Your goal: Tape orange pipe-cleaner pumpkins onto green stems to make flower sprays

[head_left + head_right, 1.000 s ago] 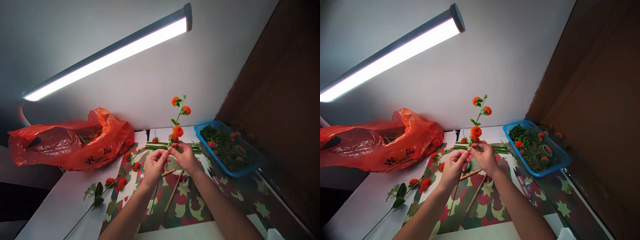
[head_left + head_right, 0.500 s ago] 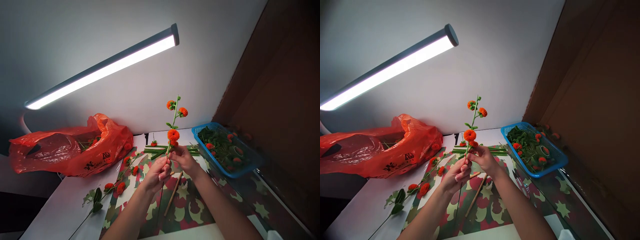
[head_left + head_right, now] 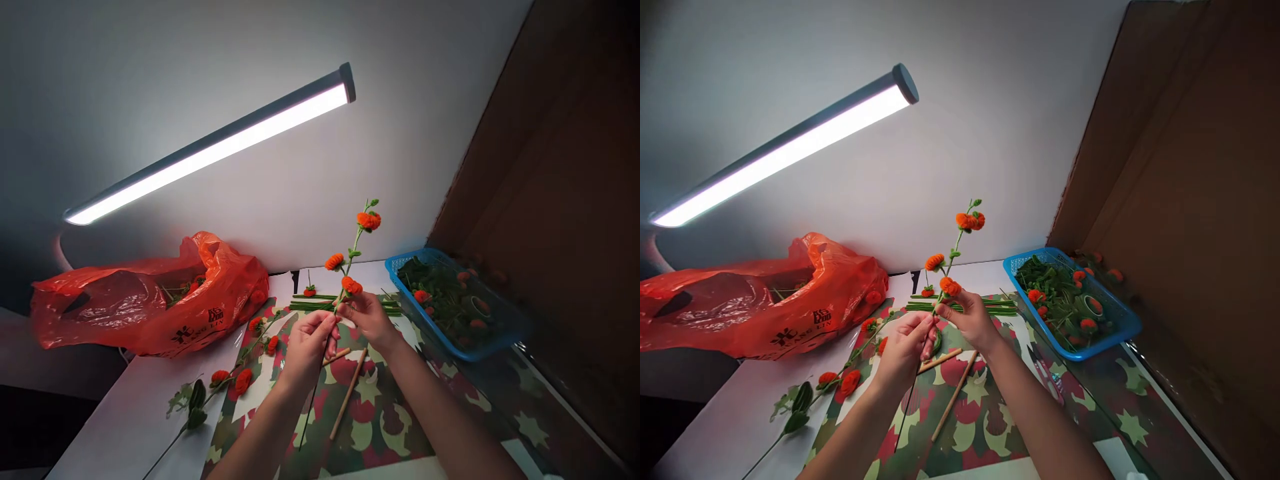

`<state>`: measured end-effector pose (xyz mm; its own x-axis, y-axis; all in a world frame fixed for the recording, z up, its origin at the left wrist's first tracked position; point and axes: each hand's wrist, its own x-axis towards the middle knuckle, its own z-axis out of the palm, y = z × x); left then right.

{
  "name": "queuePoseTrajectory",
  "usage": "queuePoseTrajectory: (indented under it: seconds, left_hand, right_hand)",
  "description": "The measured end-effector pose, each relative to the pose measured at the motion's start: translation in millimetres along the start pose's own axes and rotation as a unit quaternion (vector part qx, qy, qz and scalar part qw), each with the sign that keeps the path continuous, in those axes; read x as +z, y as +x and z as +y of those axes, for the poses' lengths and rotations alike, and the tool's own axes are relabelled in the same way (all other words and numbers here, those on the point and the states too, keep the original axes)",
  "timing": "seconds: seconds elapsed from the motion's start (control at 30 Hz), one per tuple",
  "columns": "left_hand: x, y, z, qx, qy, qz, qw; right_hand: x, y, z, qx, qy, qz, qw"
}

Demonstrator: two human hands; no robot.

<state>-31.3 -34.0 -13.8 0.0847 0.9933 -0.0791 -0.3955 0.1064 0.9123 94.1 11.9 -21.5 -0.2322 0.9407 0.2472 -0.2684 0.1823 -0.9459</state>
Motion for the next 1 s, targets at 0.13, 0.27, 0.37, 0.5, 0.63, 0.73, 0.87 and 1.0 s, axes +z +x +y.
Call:
queuePoseTrajectory:
  seconds: [0.13, 0.27, 0.37, 0.5, 0.63, 0.73, 0.87, 1.0]
  left_hand:
    - [-3.5, 1, -2, -0.132, -0.192, -0.099, 0.968]
    - [-3.8, 1, 1, -0.157, -0.176, -0.102, 0.966]
    - [-3.2, 0, 5, -0.031, 0.036, -0.006, 0.999]
    - [-5.0, -4, 9, 0.209, 0.335, 0.106, 0.912]
    - [-7.4, -4, 12, 0.197, 0.312, 0.073, 0.927]
    - [-10.3, 0, 13, 0.059, 0.097, -0.02, 0.993]
    - [-15.1, 6, 5, -0.086, -0.147, -0.149, 0.974]
    - [-12.2, 7, 0, -0.108, -0.144, -0.157, 0.971]
  right_hand:
    - [0, 1, 0, 0.026, 0.066, -0.087, 0.994]
    - [1, 1, -5, 0.037, 0.065, -0.08, 0.994]
    - [4, 1, -5, -0.001, -0.001, 0.019, 1.0]
    - [10, 1, -3, -0.024, -0.07, 0.097, 0.993]
    - [15, -2, -5, -0.003, -0.029, 0.082, 0.996]
    - [16, -4, -9, 0.054, 0.086, 0.01, 0.995]
    - [14, -6, -12, 0.069, 0.14, -0.077, 0.985]
    - [7, -3, -12, 0.053, 0.106, -0.074, 0.99]
